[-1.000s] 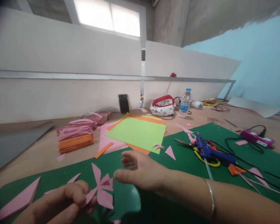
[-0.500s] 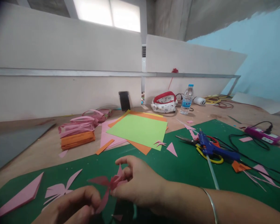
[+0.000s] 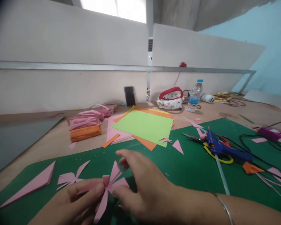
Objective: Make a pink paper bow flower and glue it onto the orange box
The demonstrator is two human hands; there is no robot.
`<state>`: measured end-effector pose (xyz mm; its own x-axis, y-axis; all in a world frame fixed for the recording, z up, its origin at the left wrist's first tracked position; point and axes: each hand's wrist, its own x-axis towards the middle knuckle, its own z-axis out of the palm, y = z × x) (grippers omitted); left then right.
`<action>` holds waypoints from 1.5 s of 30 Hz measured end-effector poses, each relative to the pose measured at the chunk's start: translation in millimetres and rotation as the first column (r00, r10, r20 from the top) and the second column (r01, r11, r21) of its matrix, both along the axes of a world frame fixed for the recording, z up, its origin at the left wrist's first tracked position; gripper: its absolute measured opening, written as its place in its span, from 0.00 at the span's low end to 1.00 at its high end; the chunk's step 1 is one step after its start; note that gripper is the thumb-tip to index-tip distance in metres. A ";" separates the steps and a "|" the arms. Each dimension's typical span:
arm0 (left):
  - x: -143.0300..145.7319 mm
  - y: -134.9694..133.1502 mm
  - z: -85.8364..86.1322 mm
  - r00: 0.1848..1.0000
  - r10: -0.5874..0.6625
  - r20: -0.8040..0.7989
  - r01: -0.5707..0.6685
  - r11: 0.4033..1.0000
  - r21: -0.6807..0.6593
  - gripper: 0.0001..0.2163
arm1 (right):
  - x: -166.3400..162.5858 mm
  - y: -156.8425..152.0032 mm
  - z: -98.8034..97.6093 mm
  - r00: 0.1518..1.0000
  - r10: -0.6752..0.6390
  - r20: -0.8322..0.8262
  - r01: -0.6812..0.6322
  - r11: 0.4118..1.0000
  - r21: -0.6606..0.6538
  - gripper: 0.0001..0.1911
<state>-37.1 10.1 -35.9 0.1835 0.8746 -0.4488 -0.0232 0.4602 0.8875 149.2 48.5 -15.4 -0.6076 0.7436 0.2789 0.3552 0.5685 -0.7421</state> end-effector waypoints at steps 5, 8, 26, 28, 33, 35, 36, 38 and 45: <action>1.3 1.2 -0.4 0.979 0.069 0.194 -0.076 0.997 0.030 0.17 | -4.1 -2.7 0.3 0.999 -0.005 0.040 -0.031 0.534 0.845 0.09; 2.9 -0.9 -2.1 0.965 0.056 0.256 -0.064 0.998 0.022 0.18 | -11.5 -1.9 -4.0 0.999 0.042 0.000 -0.019 0.470 0.882 0.08; 3.4 -3.0 6.6 0.982 0.131 0.138 -0.127 0.991 -0.038 0.13 | -18.5 -0.8 -13.9 0.993 0.119 0.010 -0.069 0.496 0.865 0.05; 4.2 -3.1 3.5 0.979 0.131 0.154 -0.125 0.991 -0.047 0.14 | -16.9 -2.1 -9.9 0.993 0.121 0.016 -0.074 0.491 0.868 0.06; 3.9 -3.9 -9.0 0.953 0.180 0.245 -0.170 0.984 -0.061 0.18 | -16.7 -5.8 2.1 0.995 0.100 -0.029 -0.017 0.428 0.904 0.05; 3.2 -4.3 -11.9 0.963 0.145 0.227 -0.137 0.989 -0.049 0.19 | -17.8 -6.0 4.3 0.992 0.129 -0.002 -0.045 0.359 0.932 0.04; 3.1 -4.8 -11.9 0.967 0.130 0.219 -0.124 0.991 -0.043 0.20 | -18.2 -6.2 4.2 0.990 0.138 0.010 -0.058 0.346 0.937 0.05; 3.8 -6.4 -9.1 0.961 0.140 0.240 -0.134 0.990 -0.041 0.19 | -18.5 -7.6 1.6 0.992 0.127 -0.027 -0.022 0.370 0.929 0.07; 6.6 -7.1 -7.2 0.904 0.180 0.389 -0.148 0.983 -0.112 0.20 | -12.7 -11.9 -9.4 0.999 0.034 0.009 -0.029 0.640 0.768 0.09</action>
<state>-30.5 3.0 -43.1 0.2172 0.8727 -0.4373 -0.4458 0.4873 0.7509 136.5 36.7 -24.8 -0.6231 0.2411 0.7441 0.3232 0.9456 -0.0358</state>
